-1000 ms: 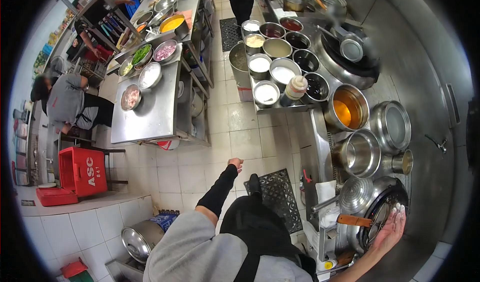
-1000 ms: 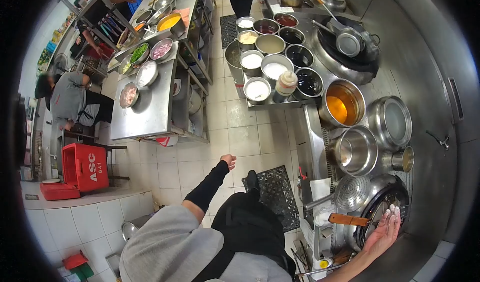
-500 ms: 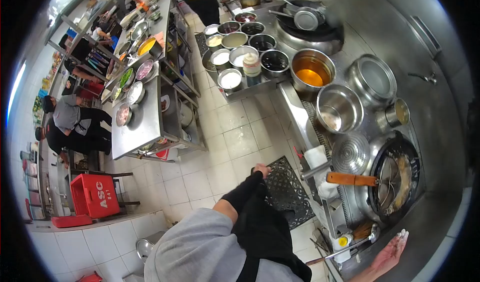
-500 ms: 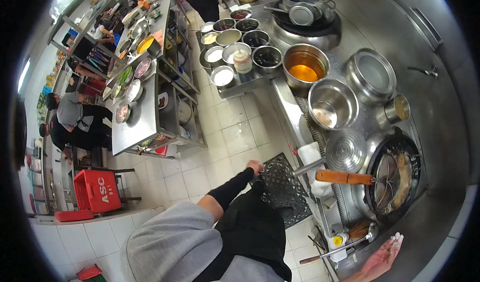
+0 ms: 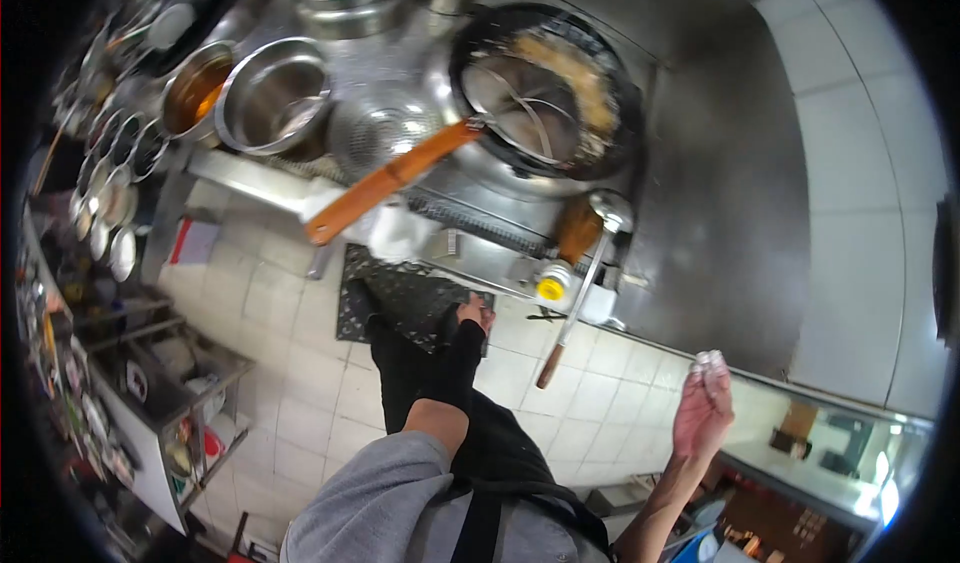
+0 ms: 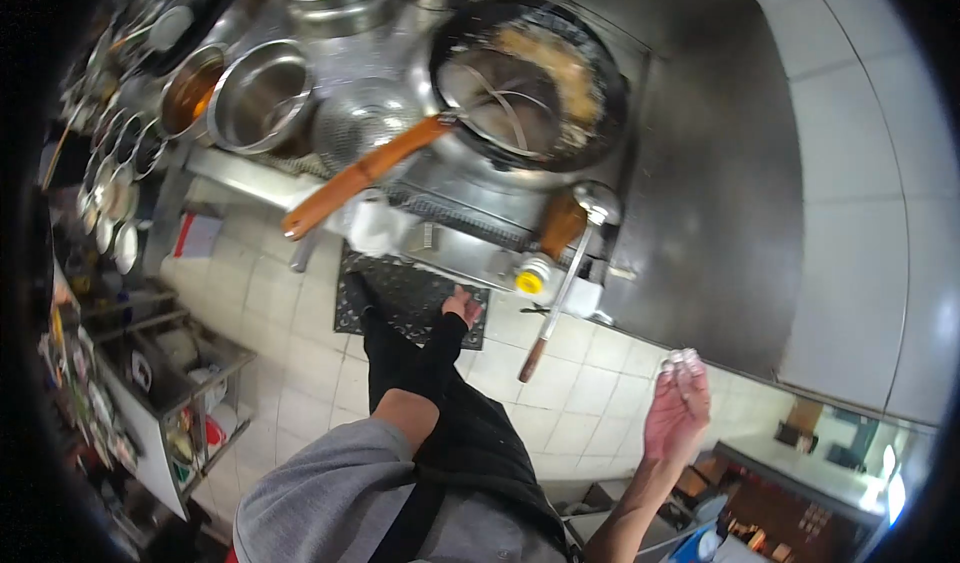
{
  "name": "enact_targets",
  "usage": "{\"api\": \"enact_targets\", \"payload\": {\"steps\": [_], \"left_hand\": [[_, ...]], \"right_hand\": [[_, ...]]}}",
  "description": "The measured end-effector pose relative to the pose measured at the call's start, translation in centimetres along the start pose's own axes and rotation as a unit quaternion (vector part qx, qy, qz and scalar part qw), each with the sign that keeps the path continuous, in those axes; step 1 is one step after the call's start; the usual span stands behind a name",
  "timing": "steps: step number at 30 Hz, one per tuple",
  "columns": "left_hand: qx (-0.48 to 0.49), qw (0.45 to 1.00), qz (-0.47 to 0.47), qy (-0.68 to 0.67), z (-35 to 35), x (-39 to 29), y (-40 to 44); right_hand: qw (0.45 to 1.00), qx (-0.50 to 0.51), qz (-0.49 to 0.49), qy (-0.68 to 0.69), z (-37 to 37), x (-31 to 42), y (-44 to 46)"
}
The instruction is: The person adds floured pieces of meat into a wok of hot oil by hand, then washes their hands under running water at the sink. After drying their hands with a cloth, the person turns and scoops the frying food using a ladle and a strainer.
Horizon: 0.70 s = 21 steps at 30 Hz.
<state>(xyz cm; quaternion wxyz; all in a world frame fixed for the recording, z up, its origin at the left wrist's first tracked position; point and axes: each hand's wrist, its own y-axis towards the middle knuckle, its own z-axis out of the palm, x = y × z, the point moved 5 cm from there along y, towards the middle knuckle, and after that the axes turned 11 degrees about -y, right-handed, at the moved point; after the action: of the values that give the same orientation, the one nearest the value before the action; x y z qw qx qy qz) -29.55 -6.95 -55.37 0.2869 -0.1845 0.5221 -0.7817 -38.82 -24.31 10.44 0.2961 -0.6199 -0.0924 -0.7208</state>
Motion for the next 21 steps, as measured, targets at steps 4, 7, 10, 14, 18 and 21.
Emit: {"api": "enact_targets", "payload": {"steps": [4, 7, 10, 14, 18, 21], "left_hand": [[-0.061, 0.970, -0.023, -0.234, 5.0, 2.6, 0.9], [0.022, 0.992, 0.086, -0.090, 6.9, 3.4, 2.9], [0.029, 0.995, 0.079, -0.045, 7.1, 3.7, 3.7], [0.036, 0.997, 0.051, 0.049, 7.2, 2.4, 4.4], [0.031, 0.982, 0.022, 0.185, 6.4, 1.3, 3.6], [0.019, 0.946, -0.003, 0.323, 4.7, 0.5, 2.4]], "right_hand": [[0.995, -0.092, 0.024, -0.029, -5.3, -1.4, -3.5], [0.989, -0.143, 0.029, -0.018, -8.1, -2.5, -5.6], [0.981, -0.190, 0.047, 0.009, -10.6, -3.8, -7.6], [0.973, -0.225, 0.056, 0.009, -12.0, -4.5, -9.9], [0.960, -0.270, 0.054, 0.038, -13.6, -6.1, -13.0], [0.952, -0.292, 0.051, 0.077, -13.8, -6.4, -15.4]]}}
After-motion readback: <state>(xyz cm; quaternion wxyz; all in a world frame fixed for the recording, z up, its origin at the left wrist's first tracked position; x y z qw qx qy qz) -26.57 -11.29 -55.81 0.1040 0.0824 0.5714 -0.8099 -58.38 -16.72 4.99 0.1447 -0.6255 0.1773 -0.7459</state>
